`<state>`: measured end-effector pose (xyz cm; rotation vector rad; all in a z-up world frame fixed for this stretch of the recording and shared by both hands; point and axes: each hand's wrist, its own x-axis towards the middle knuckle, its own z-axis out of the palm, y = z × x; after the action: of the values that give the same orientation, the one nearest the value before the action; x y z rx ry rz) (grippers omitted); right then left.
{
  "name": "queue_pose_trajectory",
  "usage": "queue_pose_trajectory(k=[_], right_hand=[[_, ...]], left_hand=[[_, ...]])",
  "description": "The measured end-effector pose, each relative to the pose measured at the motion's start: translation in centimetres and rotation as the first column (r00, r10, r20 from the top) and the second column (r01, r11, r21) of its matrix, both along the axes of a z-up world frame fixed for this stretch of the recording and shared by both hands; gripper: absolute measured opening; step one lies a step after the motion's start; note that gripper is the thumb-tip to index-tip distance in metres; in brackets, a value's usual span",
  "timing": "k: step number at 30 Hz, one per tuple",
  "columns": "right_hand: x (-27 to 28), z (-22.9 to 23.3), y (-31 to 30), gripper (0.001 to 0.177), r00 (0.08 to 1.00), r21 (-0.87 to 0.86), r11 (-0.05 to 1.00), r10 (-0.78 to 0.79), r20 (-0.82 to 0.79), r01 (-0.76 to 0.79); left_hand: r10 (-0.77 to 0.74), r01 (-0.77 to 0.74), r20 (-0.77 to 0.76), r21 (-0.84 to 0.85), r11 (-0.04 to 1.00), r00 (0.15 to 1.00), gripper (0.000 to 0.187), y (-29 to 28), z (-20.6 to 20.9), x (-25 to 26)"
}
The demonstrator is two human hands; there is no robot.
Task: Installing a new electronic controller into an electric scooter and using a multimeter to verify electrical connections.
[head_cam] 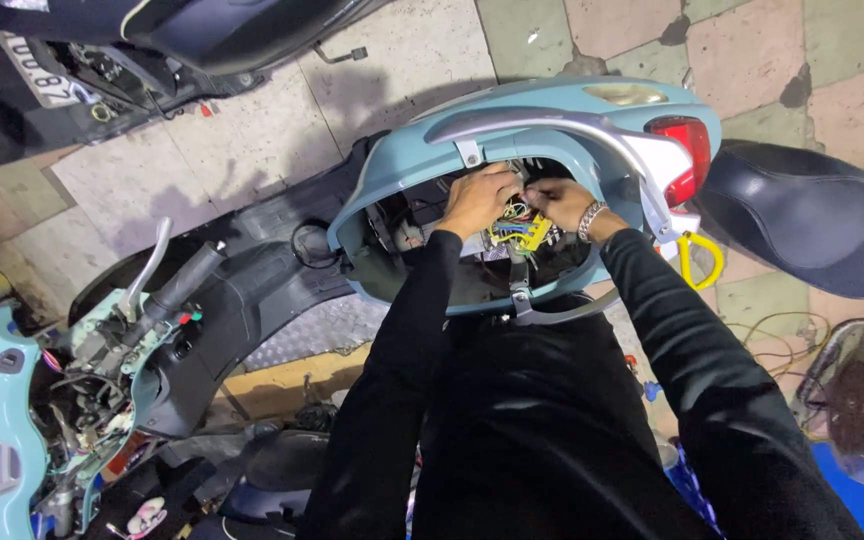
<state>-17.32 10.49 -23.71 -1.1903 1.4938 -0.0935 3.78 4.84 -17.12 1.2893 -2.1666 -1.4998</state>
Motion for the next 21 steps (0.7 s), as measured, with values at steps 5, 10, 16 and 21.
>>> queue_pose_trajectory(k=[5,10,16,21], right_hand=[[0.2,-2.4,0.0,0.042,0.995,0.02,1.0,0.02,-0.097,-0.018],[0.3,-1.5,-0.8,0.044,0.994,0.077,0.997,0.025,-0.106,-0.017],[1.0,-4.6,-0.4,0.048,0.969,0.103,0.994,0.058,-0.242,-0.034],[2.1,-7.6,0.8,0.043,0.908,0.136,0.99,0.095,-0.407,-0.043]], left_hand=[[0.087,-0.081,0.125,-0.056,0.995,0.988,0.026,1.1,-3.4,-1.0],[0.118,-0.103,0.166,-0.094,0.99,0.979,0.018,2.5,-6.8,-1.0],[0.156,-0.149,0.141,-0.063,0.987,0.978,0.018,2.6,-7.0,-0.9],[0.123,-0.12,0.21,-0.026,0.992,0.97,0.016,2.9,-8.3,-0.6]])
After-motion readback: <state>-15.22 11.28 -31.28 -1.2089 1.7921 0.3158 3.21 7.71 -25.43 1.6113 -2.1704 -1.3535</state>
